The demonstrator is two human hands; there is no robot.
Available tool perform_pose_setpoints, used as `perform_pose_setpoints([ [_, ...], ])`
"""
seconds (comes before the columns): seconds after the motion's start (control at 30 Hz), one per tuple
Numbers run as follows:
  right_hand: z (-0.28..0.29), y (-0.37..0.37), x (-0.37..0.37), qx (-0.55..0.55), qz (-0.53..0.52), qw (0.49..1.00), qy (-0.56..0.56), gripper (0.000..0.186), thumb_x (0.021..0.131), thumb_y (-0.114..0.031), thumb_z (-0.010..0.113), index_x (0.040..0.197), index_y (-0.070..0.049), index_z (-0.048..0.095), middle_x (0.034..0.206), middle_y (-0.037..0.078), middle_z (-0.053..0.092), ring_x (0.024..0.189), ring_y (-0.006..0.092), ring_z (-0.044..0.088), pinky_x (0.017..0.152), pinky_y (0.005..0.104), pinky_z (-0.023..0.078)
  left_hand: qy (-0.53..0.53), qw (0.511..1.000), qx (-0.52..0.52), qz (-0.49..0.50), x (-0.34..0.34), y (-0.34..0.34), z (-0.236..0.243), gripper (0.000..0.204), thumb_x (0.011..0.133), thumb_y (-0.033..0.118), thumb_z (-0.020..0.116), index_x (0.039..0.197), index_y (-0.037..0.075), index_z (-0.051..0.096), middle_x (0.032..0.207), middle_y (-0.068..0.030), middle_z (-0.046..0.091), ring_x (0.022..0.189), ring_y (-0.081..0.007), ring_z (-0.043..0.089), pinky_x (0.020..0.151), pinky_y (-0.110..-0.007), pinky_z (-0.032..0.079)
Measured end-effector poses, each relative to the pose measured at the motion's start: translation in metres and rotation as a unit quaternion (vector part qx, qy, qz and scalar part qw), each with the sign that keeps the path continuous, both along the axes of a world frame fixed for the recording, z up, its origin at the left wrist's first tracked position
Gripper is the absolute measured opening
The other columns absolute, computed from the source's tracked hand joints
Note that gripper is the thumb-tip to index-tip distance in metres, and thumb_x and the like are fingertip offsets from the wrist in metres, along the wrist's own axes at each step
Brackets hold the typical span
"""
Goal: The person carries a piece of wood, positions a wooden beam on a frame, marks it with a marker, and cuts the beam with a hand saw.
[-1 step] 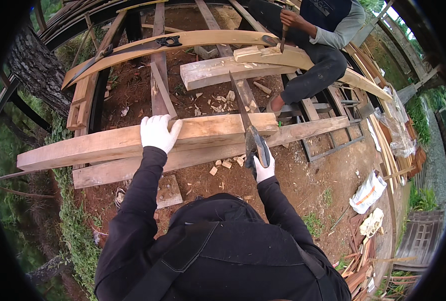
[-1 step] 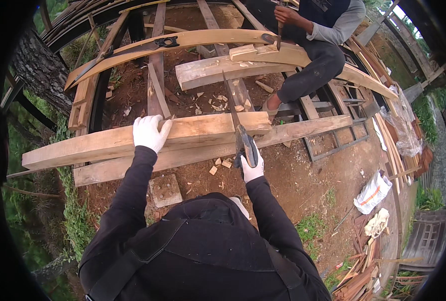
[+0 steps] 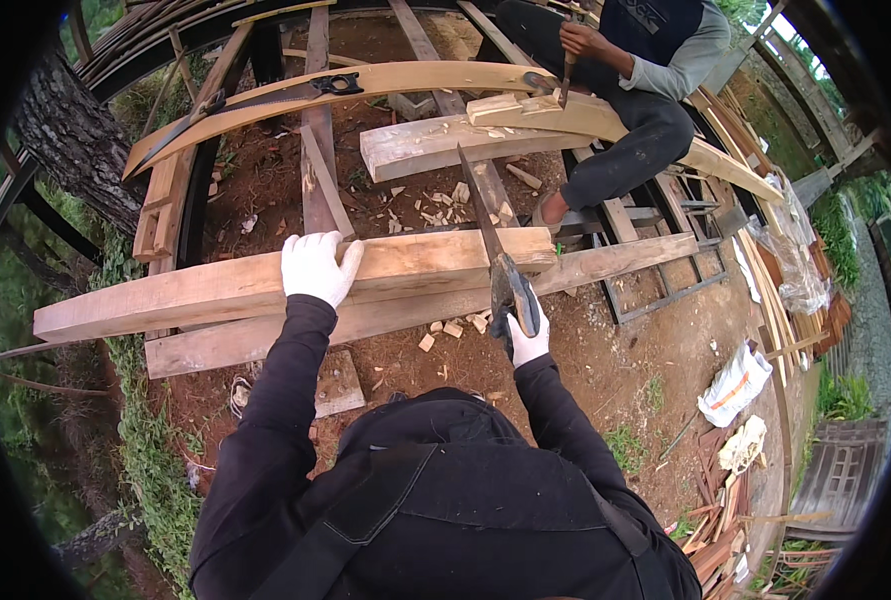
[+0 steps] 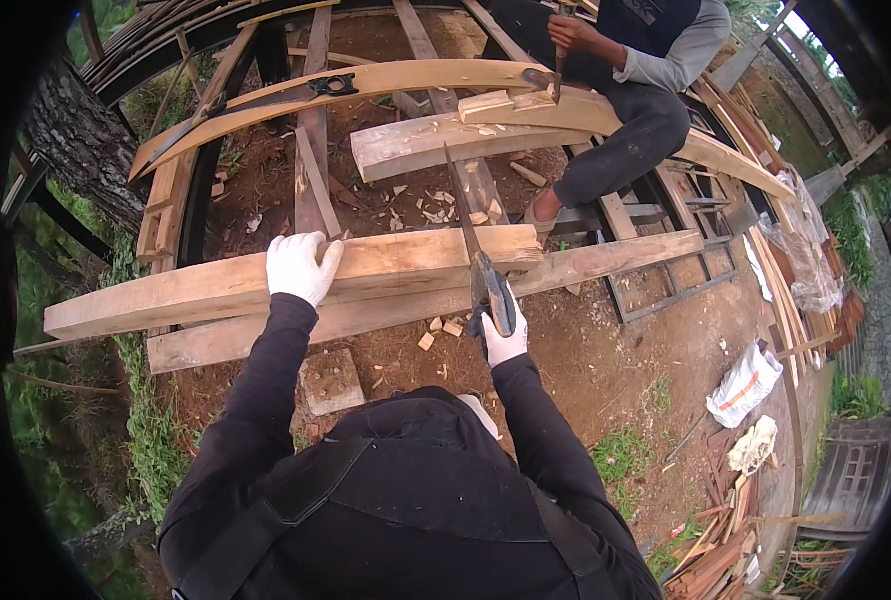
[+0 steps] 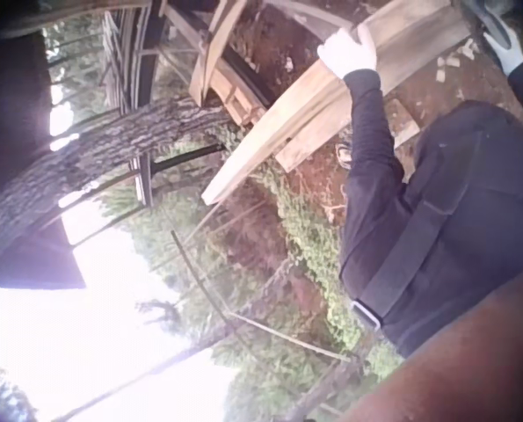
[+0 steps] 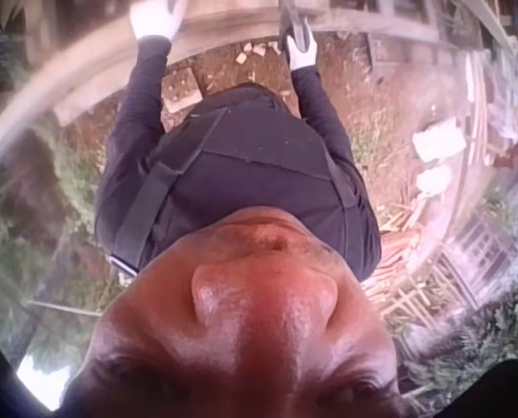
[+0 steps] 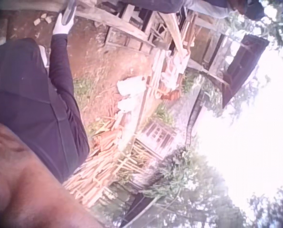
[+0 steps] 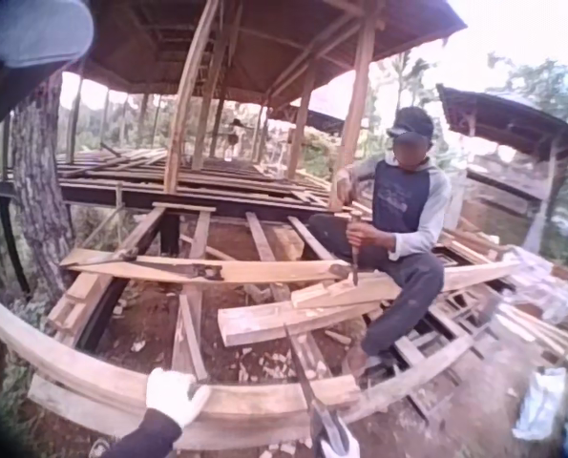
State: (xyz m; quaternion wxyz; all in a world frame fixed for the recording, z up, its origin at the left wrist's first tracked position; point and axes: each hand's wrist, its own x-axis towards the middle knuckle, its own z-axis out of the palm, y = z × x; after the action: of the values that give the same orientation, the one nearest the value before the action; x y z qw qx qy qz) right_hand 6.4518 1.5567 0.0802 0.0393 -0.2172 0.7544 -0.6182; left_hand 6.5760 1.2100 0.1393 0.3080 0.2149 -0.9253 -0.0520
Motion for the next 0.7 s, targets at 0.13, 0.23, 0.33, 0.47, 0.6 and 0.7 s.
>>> perform_pose_setpoints([
  [0.13,-0.001,-0.002,-0.002,-0.024,0.005,0.999,-0.045,0.065,0.085,0.004,0.064,0.146,0.005,0.045,0.145,0.017,0.055,0.132,0.0226,0.053,0.112,0.0329,0.038,-0.026,0.998,0.050,0.008,-0.003,-0.001,0.007,0.034,0.089,0.041,0.068,0.093,0.008,0.073,0.091,-0.0117,0.072,0.090,-0.0308,0.066,0.099,-0.045,0.042],
  [0.23,0.001,-0.004,0.001,0.002,-0.011,1.000,0.020,0.064,0.085,0.006,0.063,0.147,0.004,0.045,0.139,0.015,0.058,0.123,0.0215,0.058,0.105,0.0328,0.045,-0.008,0.999,0.031,0.005,-0.003,-0.003,0.002,0.032,0.090,0.040,0.067,0.093,0.008,0.073,0.091,-0.0116,0.072,0.091,-0.0310,0.066,0.099,-0.045,0.042],
  [0.33,0.009,-0.006,0.005,-0.007,-0.012,1.000,-0.027,0.066,0.086,0.006,0.063,0.149,0.002,0.043,0.132,0.013,0.061,0.111,0.0202,0.061,0.096,0.0326,0.050,-0.012,0.999,0.038,0.004,-0.004,-0.003,0.003,0.031,0.090,0.039,0.067,0.094,0.008,0.073,0.091,-0.0114,0.072,0.092,-0.0309,0.066,0.101,-0.046,0.042],
  [0.47,0.027,-0.013,0.014,-0.076,0.004,0.991,-0.111,0.068,0.087,0.006,0.064,0.151,0.000,0.040,0.126,0.011,0.061,0.102,0.0185,0.062,0.089,0.0321,0.053,0.011,0.999,0.032,0.002,-0.003,-0.003,0.000,0.028,0.089,0.037,0.067,0.092,0.009,0.072,0.089,-0.0109,0.071,0.091,-0.0309,0.066,0.101,-0.046,0.041],
  [0.6,0.026,-0.011,0.012,-0.067,0.000,0.991,-0.114,0.065,0.086,0.003,0.066,0.147,0.003,0.045,0.147,0.015,0.053,0.134,0.0222,0.051,0.114,0.0344,0.037,0.033,0.999,0.014,0.002,-0.003,-0.004,-0.006,0.027,0.088,0.036,0.068,0.091,0.009,0.071,0.087,-0.0108,0.070,0.089,-0.0308,0.065,0.099,-0.046,0.041],
  [0.7,0.012,-0.003,0.004,-0.011,0.003,0.999,-0.040,0.067,0.086,0.002,0.065,0.149,0.002,0.043,0.145,0.015,0.054,0.131,0.0213,0.053,0.111,0.0334,0.040,0.029,0.999,0.019,-0.001,-0.004,-0.002,-0.005,0.026,0.088,0.035,0.068,0.091,0.009,0.071,0.087,-0.0109,0.070,0.090,-0.0307,0.065,0.100,-0.046,0.041],
])
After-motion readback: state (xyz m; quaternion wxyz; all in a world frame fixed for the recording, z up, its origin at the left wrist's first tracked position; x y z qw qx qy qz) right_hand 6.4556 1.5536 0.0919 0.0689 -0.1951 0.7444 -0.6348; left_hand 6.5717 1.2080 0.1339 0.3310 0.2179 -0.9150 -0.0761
